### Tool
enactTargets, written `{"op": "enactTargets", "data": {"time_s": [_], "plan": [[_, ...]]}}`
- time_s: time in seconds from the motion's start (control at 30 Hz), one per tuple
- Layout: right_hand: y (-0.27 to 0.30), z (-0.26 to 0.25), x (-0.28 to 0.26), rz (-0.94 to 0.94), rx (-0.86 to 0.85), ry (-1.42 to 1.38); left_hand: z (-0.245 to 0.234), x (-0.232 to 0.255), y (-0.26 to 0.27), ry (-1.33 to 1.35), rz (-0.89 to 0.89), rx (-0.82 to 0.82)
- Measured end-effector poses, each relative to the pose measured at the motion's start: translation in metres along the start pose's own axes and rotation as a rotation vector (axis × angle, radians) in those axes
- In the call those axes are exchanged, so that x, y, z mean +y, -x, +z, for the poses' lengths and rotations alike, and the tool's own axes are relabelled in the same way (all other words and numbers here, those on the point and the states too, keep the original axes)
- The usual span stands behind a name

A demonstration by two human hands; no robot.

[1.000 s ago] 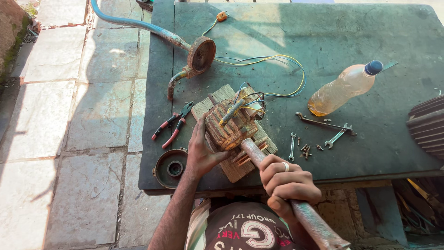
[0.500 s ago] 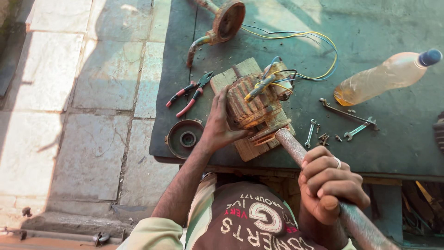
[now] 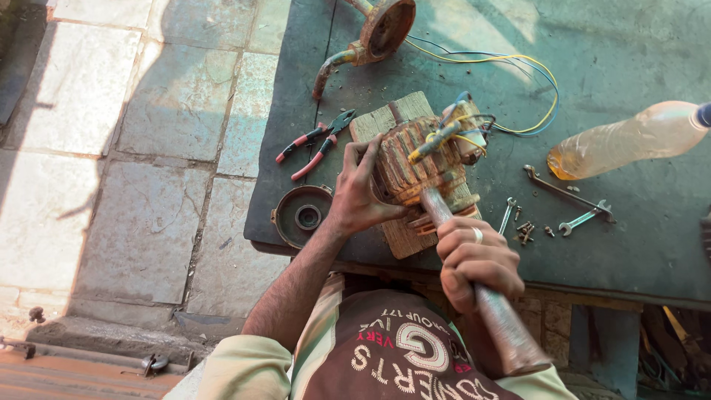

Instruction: The person retrieves a metal pipe from a drawer and uses it to hammer a component off the shaft of a disassembled electric motor. They then use pliers to adjust wires and a screwdriver to work on the motor's internal components.

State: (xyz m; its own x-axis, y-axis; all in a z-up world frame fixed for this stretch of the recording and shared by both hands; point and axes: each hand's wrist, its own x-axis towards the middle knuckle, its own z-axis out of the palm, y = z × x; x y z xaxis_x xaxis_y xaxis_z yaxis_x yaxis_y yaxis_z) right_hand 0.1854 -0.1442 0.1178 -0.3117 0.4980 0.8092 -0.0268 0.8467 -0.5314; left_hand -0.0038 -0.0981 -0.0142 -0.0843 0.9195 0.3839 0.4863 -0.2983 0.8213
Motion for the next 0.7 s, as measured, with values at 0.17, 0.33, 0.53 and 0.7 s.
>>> {"op": "enactTargets", "data": {"time_s": [0.17,0.33,0.53,0.7], "plan": [[0.015,-0.011,0.015,-0.027,0.019,-0.196,-0.006,0.003,-0.003,-0.03,0.002,-0.008],[-0.003,-0.005,-0.025,-0.29,0.283,-0.324,-0.002,0.002,-0.005,-0.014,-0.009,-0.006],[0.012,0.006,0.047,-0.11,0.115,-0.339,-0.014,-0.004,-0.002,0.058,0.059,-0.082],[0.027,-0.029,0.042,-0.061,0.236,-0.446,-0.03,-0.009,0.009,0.09,0.069,-0.167]]}}
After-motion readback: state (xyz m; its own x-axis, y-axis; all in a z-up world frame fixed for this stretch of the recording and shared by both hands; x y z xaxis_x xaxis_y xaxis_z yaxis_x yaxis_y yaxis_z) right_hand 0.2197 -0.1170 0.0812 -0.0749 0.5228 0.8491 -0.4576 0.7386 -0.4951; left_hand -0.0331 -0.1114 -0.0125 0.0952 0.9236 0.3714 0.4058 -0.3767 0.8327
